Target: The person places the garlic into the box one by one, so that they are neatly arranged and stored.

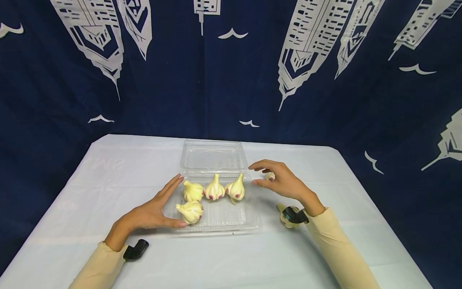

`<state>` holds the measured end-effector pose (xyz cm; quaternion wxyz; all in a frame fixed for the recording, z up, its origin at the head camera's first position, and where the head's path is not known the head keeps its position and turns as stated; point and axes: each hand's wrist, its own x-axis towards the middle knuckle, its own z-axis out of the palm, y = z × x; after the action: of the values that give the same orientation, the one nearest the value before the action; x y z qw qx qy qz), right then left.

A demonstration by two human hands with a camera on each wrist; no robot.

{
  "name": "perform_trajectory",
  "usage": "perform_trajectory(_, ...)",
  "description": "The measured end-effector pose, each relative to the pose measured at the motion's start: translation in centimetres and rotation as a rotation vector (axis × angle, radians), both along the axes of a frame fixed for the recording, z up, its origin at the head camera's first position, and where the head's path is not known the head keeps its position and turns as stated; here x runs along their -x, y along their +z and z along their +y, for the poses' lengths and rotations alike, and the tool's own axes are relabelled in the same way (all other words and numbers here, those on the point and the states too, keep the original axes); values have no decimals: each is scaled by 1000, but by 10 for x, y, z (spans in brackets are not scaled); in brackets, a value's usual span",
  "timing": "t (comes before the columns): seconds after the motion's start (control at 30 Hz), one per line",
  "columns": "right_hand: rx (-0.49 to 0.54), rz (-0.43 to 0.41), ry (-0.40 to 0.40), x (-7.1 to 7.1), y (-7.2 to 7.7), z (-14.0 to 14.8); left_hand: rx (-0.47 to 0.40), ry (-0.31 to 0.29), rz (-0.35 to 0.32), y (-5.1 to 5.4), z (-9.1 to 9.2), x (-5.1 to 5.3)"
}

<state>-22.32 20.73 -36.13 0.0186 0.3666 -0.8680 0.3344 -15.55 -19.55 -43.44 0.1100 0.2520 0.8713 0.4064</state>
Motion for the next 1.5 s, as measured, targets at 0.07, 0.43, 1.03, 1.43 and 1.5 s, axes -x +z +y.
perform_trajectory(0.07, 13, -13, -28, 3, 0, 11, -1, -1, 4, 1, 0, 0)
perform_trajectory(0.43, 133, -184, -147, 20, -21, 66, -6, -6, 11, 0, 1, 1)
perform_trajectory(1.03, 100, -444, -241, 38, -53, 91, -27, 4, -13, 0, 0, -1)
perform_trajectory(1.43, 82, -427, -188, 44, -60, 89, -16, -5, 6, 0, 0, 0)
perform_trajectory(1.5, 86, -437, -188, 45, -62, 89, -17, -5, 0, 0, 0, 0)
